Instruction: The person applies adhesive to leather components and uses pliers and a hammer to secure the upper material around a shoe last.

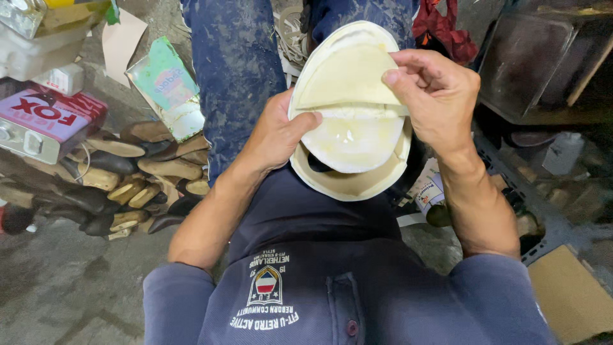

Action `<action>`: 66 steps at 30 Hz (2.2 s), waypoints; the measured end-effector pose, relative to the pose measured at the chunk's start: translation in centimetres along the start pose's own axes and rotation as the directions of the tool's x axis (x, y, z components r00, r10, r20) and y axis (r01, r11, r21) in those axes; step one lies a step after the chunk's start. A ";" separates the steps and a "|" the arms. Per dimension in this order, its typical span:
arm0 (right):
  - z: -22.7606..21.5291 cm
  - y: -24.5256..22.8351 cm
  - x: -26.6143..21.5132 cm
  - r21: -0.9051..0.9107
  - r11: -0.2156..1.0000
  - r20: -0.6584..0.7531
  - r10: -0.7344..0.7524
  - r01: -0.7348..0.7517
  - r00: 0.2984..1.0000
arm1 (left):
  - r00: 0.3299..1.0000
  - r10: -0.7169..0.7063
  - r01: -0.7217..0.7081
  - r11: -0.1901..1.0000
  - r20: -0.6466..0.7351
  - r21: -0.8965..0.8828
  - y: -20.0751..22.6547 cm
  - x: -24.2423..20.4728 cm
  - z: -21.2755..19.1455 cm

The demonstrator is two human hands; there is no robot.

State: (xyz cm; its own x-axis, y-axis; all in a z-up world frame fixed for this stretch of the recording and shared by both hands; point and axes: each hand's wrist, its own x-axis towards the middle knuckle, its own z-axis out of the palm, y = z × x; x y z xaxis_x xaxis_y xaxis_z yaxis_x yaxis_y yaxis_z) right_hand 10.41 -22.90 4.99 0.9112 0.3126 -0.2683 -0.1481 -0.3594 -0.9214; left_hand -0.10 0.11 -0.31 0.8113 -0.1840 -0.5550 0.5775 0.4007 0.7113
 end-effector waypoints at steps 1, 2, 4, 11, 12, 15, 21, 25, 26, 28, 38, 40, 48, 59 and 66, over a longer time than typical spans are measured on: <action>0.1 0.0 0.0 -0.025 1.000 -0.009 -0.008 0.008 1.000 | 0.999 -0.029 0.030 0.999 -0.013 0.013 0.2 0.0 0.0; 0.2 0.1 0.1 -0.051 0.999 -0.017 -0.017 0.016 1.000 | 0.998 -0.058 0.059 0.998 -0.026 0.025 0.3 0.0 0.1; 0.1 0.3 0.0 -0.042 0.999 -0.021 -0.008 0.007 1.000 | 0.999 -0.050 0.050 0.999 -0.009 0.021 0.1 0.1 -0.1; 0.0 0.7 -0.5 -0.050 0.999 -0.034 0.000 -0.002 0.999 | 0.999 -0.024 0.023 0.999 0.035 0.035 -0.2 0.3 -0.3; 0.0 0.8 -0.5 -0.050 0.999 -0.034 0.000 -0.002 0.999 | 0.999 -0.025 0.024 0.999 0.034 0.035 -0.2 0.3 -0.3; 0.0 1.0 -0.7 -0.072 0.997 -0.040 -0.001 -0.002 0.999 | 0.999 -0.024 0.023 0.999 0.030 0.043 -0.2 0.2 -0.2; 0.1 1.3 -0.9 -0.162 0.987 -0.078 0.004 -0.017 0.997 | 0.997 0.019 -0.021 0.999 0.069 0.031 -0.4 0.2 -0.3; 0.2 1.1 -1.0 -0.148 0.988 -0.067 0.025 -0.035 0.997 | 0.998 -0.003 0.002 1.000 0.058 0.017 -0.3 0.3 -0.2; 0.2 1.0 -1.0 -0.155 0.987 -0.057 0.025 -0.034 0.998 | 0.998 -0.009 0.009 1.000 0.055 0.001 -0.3 0.3 -0.2; 0.1 0.7 -0.9 -0.197 0.980 -0.046 -0.008 -0.001 0.999 | 0.999 -0.018 0.017 1.000 0.051 0.004 0.0 0.3 -0.1; -0.3 0.3 -0.7 -0.274 0.960 0.027 -0.053 0.059 0.998 | 0.991 -0.122 0.125 0.990 0.047 -0.067 2.9 0.8 0.4; -0.2 -0.1 -0.5 -0.273 0.959 0.044 -0.063 0.073 0.997 | 0.992 -0.127 0.127 0.991 -0.006 0.052 3.7 1.4 0.7; -5.1 -2.0 -0.3 -0.853 0.455 0.077 -0.375 0.256 0.924 | 0.980 0.133 -0.037 0.851 -0.147 0.523 2.7 2.1 0.4; 0.7 -0.9 -4.3 -0.473 0.537 0.218 -0.697 0.699 0.683 | 0.961 0.097 -0.019 0.957 -0.258 0.289 2.5 2.0 0.7; -1.2 1.3 -2.1 -0.228 0.774 0.243 -0.543 0.591 0.804 | 0.967 0.129 -0.066 0.960 -0.220 0.272 3.0 1.9 1.4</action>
State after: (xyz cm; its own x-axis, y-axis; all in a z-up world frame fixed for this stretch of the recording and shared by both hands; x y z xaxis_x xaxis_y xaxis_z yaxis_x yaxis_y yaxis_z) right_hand 8.77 -25.06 4.65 0.7195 0.6602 0.2157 0.5118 -0.2940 -0.8073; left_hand 3.29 -0.25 1.36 0.8389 0.0711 -0.5396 0.5254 0.1532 0.8369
